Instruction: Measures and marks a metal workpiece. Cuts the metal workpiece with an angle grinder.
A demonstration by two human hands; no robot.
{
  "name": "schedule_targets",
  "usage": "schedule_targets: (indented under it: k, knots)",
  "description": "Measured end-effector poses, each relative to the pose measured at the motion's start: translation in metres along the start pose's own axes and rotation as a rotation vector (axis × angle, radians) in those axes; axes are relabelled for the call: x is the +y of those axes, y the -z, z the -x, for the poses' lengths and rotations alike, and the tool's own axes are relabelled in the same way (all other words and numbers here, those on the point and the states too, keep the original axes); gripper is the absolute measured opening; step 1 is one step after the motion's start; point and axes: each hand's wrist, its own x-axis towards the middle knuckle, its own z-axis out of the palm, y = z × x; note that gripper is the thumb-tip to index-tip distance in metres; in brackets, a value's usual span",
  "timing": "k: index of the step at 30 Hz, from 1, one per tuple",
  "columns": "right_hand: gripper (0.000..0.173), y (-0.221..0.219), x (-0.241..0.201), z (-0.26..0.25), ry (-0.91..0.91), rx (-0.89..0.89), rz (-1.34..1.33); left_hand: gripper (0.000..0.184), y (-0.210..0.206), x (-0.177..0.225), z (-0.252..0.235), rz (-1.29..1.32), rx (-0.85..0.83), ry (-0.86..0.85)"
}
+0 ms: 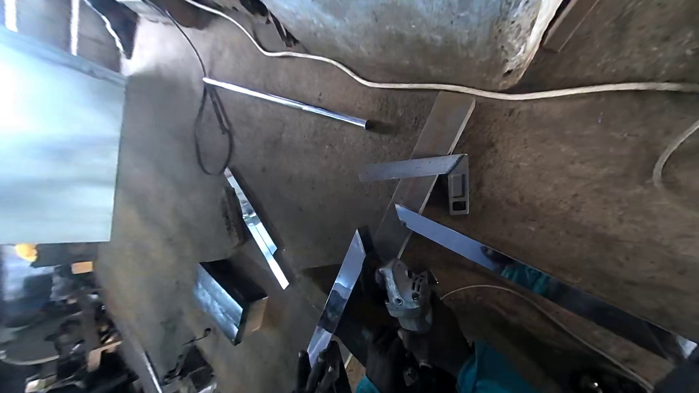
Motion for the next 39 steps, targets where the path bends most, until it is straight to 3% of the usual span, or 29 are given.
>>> schedule_targets:
  k: [4,11,16,39]
  knots:
    - [0.092,-0.002,0.001,0.002,0.011,0.004,-0.020,0.075,-0.019,0.007,-0.011,0.112,0.021,-0.107]
    - [0.096,-0.006,0.002,0.007,0.097,0.014,-0.069,0.077,-0.025,-0.002,-0.005,0.190,0.082,-0.140]
    - [0.088,-0.006,0.001,0.006,0.127,0.029,-0.085,0.078,-0.024,0.002,-0.006,0.219,0.104,-0.124]
    - [0.089,0.003,-0.005,-0.003,0.026,-0.077,-0.107,0.079,-0.021,0.009,-0.012,0.242,0.063,-0.057]
